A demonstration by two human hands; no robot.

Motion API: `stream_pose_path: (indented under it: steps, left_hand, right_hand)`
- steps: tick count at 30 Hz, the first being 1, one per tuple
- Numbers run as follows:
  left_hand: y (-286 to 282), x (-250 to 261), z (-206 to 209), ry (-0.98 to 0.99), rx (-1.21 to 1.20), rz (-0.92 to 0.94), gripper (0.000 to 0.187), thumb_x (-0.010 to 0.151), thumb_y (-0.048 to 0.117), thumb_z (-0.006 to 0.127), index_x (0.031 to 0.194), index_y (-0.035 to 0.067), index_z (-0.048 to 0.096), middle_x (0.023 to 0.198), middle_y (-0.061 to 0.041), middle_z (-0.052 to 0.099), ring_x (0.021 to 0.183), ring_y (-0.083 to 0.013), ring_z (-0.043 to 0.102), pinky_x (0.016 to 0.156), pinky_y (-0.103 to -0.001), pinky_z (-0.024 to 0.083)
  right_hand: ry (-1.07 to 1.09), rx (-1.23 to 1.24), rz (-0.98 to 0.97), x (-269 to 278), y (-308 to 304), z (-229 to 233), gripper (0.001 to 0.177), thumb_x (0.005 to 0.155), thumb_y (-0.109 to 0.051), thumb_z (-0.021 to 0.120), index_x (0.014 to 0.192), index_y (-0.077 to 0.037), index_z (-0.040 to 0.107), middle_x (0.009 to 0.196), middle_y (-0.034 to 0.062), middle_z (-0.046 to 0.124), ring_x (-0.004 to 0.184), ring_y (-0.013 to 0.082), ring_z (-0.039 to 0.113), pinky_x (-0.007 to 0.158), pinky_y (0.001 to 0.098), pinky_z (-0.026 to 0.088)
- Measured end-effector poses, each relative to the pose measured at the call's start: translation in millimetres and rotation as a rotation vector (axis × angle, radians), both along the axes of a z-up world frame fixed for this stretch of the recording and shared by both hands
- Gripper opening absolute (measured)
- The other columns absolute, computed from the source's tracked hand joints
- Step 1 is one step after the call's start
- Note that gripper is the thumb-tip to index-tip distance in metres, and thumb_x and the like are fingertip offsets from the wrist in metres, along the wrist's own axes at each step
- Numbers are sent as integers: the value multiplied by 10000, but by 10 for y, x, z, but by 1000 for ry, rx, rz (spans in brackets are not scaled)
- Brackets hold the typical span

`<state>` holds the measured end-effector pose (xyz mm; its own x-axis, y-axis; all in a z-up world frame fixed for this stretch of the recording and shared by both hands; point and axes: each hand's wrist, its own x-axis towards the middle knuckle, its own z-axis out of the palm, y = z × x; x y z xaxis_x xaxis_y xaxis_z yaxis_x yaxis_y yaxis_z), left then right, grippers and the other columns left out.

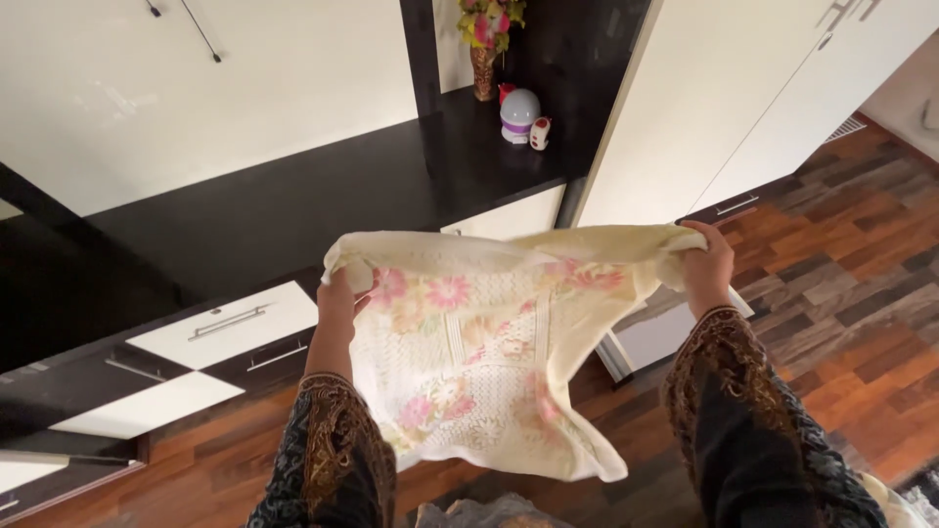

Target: Folding a white pillowcase and a yellow floral cloth and organizing them in a dresser.

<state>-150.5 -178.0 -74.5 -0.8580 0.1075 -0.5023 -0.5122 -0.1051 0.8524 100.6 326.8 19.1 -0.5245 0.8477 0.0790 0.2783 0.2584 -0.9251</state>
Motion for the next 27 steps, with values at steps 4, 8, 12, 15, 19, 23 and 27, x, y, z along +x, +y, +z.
stream_pose_path:
  steps: [4,8,12,15,19,23,27]
  left_hand:
    - [29,7,-83,28,-57,34,458,1014,392,481,1341,85,566,1144,-65,700,947,-176,723,882,-361,587]
    - [62,92,33,21,-111,-22,415,988,362,453,1284,105,591,1052,-57,744,906,-182,736,841,-342,543]
    - [41,132,41,34,-176,-3,405,997,376,469,1247,96,621,1058,-70,731,898,-185,727,818,-340,543]
    - [42,120,9,30,-198,-38,412,999,381,468,1242,93,635,1059,-61,723,883,-194,724,805,-348,534]
    - [62,109,-28,53,-208,-76,412,980,378,495,1259,110,635,1066,-46,718,882,-180,719,798,-353,539]
    - [89,34,-129,93,-208,-125,427,971,350,474,1287,108,629,1073,-57,729,870,-185,734,782,-351,537]
    - [131,-40,-128,142,-216,-94,454,974,355,502,1326,101,634,1095,-49,706,900,-158,698,768,-351,558]
  right_hand:
    - [88,4,79,25,-64,-113,418,899,94,475,1205,-68,707,1156,100,702,1032,186,669,887,312,549]
    - [0,-84,48,19,-174,55,439,905,93,448,1205,-90,712,1147,85,693,1006,185,661,864,309,543]
    - [14,-90,91,16,-105,23,404,930,87,465,1212,-84,700,1165,89,682,1010,185,648,857,305,537]
    - [13,-61,93,8,-83,1,392,941,83,461,1206,-75,704,1167,93,689,1025,182,651,872,303,533]
    - [-6,-119,80,-15,-102,35,411,918,93,457,1198,-81,703,1154,89,687,1014,186,652,862,310,539]
    - [0,-102,91,-41,-31,-48,437,908,98,442,1202,-81,712,1147,97,691,1012,187,656,866,313,540]
    - [-95,-85,121,-113,35,-31,342,946,33,544,1232,-69,702,1144,109,694,1003,195,650,857,304,535]
